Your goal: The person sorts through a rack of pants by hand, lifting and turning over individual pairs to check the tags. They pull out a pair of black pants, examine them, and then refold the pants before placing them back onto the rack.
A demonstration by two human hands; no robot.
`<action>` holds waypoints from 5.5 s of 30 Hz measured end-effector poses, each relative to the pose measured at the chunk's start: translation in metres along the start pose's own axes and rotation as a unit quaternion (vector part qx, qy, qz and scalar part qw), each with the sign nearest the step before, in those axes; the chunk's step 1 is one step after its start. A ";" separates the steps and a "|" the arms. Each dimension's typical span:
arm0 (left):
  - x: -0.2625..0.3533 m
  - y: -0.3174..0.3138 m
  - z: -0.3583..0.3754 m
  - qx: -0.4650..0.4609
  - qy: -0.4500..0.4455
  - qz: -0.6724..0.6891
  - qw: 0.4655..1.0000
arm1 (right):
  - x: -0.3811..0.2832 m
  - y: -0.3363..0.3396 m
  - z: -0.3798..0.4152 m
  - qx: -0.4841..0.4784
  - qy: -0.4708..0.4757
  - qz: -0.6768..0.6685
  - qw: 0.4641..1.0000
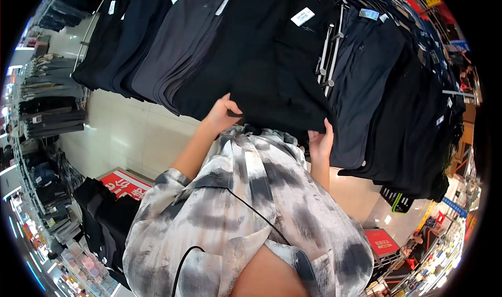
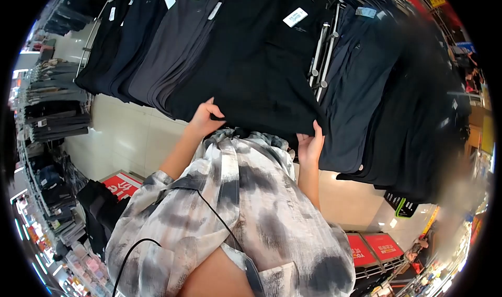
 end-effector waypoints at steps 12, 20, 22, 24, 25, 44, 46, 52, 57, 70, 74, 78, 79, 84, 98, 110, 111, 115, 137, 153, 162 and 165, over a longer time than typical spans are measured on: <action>0.030 0.018 -0.020 0.060 -0.011 -0.160 0.985 | -0.036 -0.004 0.020 0.058 0.125 0.233 0.963; 0.003 0.068 0.015 0.173 0.063 -0.415 0.891 | -0.046 0.027 0.027 0.063 -0.114 0.609 0.783; 0.012 0.086 0.004 0.183 0.076 -0.488 0.850 | -0.074 0.008 0.018 0.061 -0.033 0.657 0.751; 0.029 0.089 -0.007 0.193 0.068 -0.609 0.767 | -0.088 -0.025 0.003 0.003 0.093 0.642 0.761; 0.039 0.081 -0.011 0.231 0.051 -0.687 0.687 | -0.092 -0.047 -0.005 -0.043 0.151 0.621 0.768; 0.057 0.104 -0.039 0.190 -0.156 -0.661 0.709 | 0.196 -0.191 -0.095 -0.365 -0.128 0.623 0.679; 0.058 0.105 -0.040 0.184 -0.166 -0.660 0.710 | 0.195 -0.192 -0.090 -0.369 -0.125 0.623 0.678; 0.059 0.108 -0.040 0.155 -0.187 -0.675 0.697 | 0.198 -0.188 -0.083 -0.392 -0.087 0.620 0.674; 0.056 0.105 -0.036 0.151 -0.202 -0.661 0.707 | 0.204 -0.183 -0.085 -0.400 -0.073 0.601 0.689; 0.050 0.110 -0.038 0.172 -0.214 -0.702 0.657 | 0.189 -0.172 -0.082 -0.393 -0.128 0.570 0.710; 0.050 0.109 -0.036 0.179 -0.220 -0.689 0.668 | 0.181 -0.165 -0.082 -0.388 -0.099 0.581 0.709; 0.049 0.106 -0.034 0.196 -0.209 -0.688 0.666 | 0.172 -0.150 -0.090 -0.386 -0.094 0.601 0.693; 0.049 0.106 -0.033 0.203 -0.206 -0.692 0.661 | 0.169 -0.146 -0.092 -0.387 -0.096 0.610 0.685; 0.047 0.093 -0.029 0.246 -0.180 -0.725 0.617 | 0.155 -0.125 -0.102 -0.365 -0.091 0.634 0.675; 0.035 0.060 -0.025 0.259 -0.246 -0.797 0.487 | 0.125 -0.115 -0.102 -0.290 0.029 0.740 0.607; -0.029 0.036 -0.075 -0.001 -0.232 -0.850 0.472 | 0.126 -0.139 -0.072 -0.346 0.194 0.675 0.622; -0.029 0.037 -0.075 0.001 -0.226 -0.847 0.481 | 0.126 -0.136 -0.073 -0.368 0.200 0.656 0.628; -0.028 0.039 -0.074 0.015 -0.216 -0.821 0.529 | 0.123 -0.119 -0.078 -0.365 0.170 0.619 0.674; 0.014 0.053 -0.071 0.102 -0.164 -0.856 0.479 | 0.124 -0.108 -0.079 -0.372 0.183 0.729 0.544; 0.064 0.068 -0.045 0.197 -0.197 -0.848 0.450 | 0.125 -0.104 -0.079 -0.370 0.172 0.743 0.531; 0.067 0.075 -0.039 0.212 -0.212 -0.841 0.451 | 0.126 -0.101 -0.081 -0.366 0.177 0.738 0.539; 0.066 0.078 -0.039 0.216 -0.216 -0.836 0.456 | 0.125 -0.102 -0.080 -0.364 0.179 0.733 0.546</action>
Point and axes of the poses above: each hand's wrist, its own z-axis away from the middle knuckle, its own y-axis out of the back of the hand, x = y × z, the point moved 4 cm from there along -z, towards the middle knuckle, and after that the axes turned 4 degrees about -y, right-handed, at the moved point
